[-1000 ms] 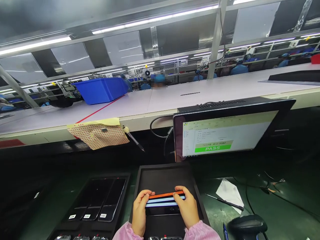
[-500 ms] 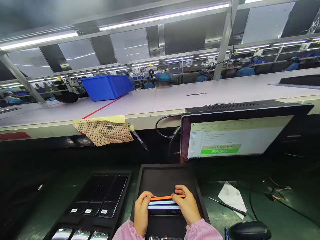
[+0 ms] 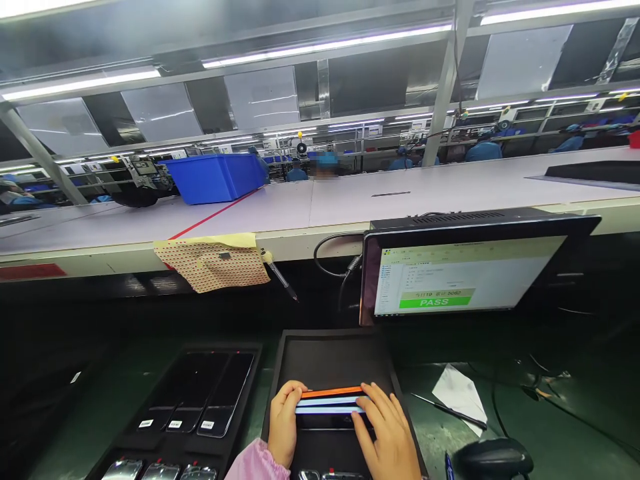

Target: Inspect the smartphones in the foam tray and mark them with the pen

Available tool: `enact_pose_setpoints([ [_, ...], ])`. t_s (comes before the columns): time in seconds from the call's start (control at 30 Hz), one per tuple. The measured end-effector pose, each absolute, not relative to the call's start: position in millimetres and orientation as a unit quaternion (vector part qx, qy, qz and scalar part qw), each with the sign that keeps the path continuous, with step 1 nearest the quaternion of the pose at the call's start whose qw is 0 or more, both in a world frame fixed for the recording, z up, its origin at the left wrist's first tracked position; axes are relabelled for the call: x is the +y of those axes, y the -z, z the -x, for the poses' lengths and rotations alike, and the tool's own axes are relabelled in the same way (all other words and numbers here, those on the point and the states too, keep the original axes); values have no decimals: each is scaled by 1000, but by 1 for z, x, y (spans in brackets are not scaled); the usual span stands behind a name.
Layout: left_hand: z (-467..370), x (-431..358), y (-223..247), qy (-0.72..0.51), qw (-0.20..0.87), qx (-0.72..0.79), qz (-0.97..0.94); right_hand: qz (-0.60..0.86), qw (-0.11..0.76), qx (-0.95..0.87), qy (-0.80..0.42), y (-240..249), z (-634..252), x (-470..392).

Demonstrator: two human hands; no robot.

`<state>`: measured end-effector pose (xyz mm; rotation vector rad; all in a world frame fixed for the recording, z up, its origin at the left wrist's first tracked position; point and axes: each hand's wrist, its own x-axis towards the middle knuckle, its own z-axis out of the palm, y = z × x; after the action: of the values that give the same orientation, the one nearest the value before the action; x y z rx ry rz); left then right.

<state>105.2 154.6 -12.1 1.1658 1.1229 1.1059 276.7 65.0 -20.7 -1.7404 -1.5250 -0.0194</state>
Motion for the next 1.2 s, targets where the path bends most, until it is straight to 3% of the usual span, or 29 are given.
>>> enact_pose_setpoints([
  [0.13,-105,154,12,-467,564,471,-492,672,332,-645,152,28,-273,65],
  [0.33,-106,155,11,-473,564,465,-492,669,294,-653,200,31,-271,69],
  [0.53,-106,156,14,-476,563,461,-494,667,269,-664,205,32,-274,70],
  [1.2,-105,157,17,-478,562,459,-495,656,312,-672,144,35,-269,70],
])
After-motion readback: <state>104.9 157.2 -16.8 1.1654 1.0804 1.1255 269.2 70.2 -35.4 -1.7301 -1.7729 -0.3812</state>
